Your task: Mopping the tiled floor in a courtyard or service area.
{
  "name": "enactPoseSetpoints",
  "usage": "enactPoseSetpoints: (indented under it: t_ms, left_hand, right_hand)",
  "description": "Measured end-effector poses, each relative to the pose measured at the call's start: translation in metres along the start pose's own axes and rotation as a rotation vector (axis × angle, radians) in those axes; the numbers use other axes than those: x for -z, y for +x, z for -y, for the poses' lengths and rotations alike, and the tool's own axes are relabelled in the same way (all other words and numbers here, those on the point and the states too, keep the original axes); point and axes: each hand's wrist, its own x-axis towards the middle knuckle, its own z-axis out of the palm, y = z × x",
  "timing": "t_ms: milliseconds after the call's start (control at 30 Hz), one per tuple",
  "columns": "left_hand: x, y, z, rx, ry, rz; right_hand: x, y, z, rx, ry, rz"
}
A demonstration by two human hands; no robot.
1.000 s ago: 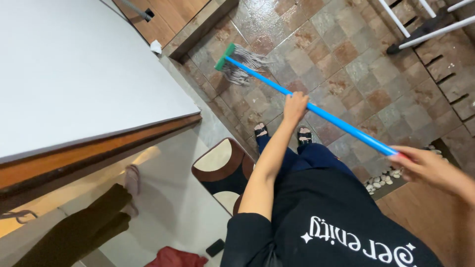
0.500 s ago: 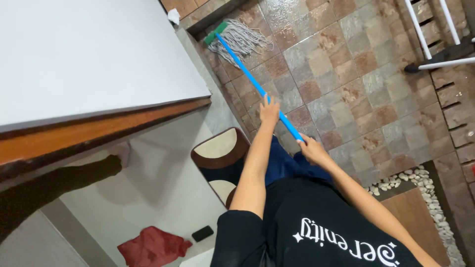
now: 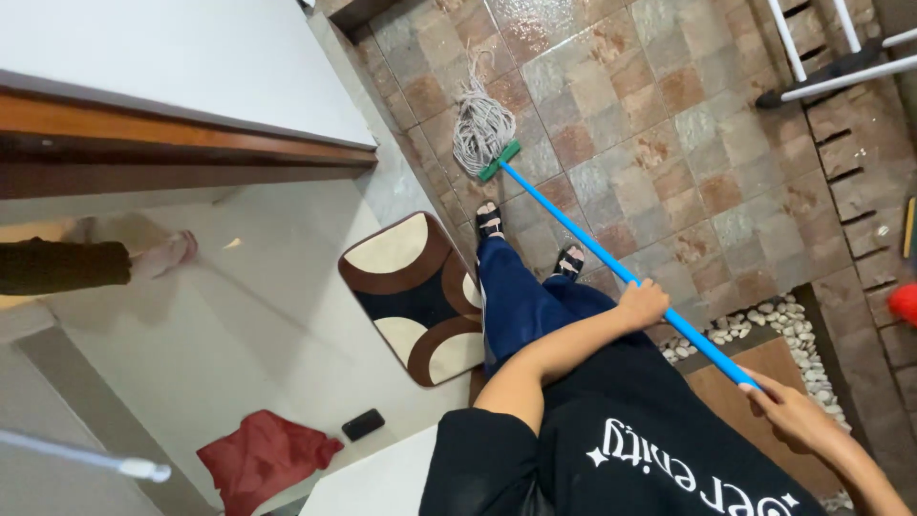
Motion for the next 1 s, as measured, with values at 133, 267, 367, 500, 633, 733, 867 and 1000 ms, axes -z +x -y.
enactPoseSetpoints:
  t_ms: [133, 267, 367, 500, 633, 733, 867, 1000]
  left_hand:
    - [-0.009, -0.01, 0.004, -0.079, 0.103, 0.107]
    - [0.039, -0.045, 0.03, -0.055, 0.231, 0.055]
    - [0.088, -0.063, 0.06, -0.003, 0.199, -0.139]
    - [0.125, -0.076, 0.128, 0.117, 0.167, -0.465]
    - [0.138, -0.073, 0.231, 0.296, 0.29, -0.463]
    - [0.174, -0.078, 0.313, 0.515, 0.291, -0.457]
    - [0.212, -0.081, 0.352, 0.569, 0.244, -0.338]
    - [0.152, -0.054, 0.335, 0.545, 0.254, -0.369]
  right_hand:
    - [-0.034, -0.015, -0.008, 0.313, -0.118, -0.268]
    - [-0.048, -0.045, 0.028, 0.308, -0.12, -0.28]
    - [-0.067, -0.019, 0.069, 0.343, -0.11, -0.291]
    - [-0.12, 0.058, 0.201, 0.573, -0.06, -0.351]
    - [-0.161, 0.126, 0.335, 0.688, 0.002, -0.322]
    - [-0.179, 0.13, 0.439, 0.604, 0.242, -0.152]
    - [-0.178, 0.117, 0.478, 0.569, 0.197, -0.097]
    - [-0.174, 0.157, 0.409, 0.808, -0.143, -0.385]
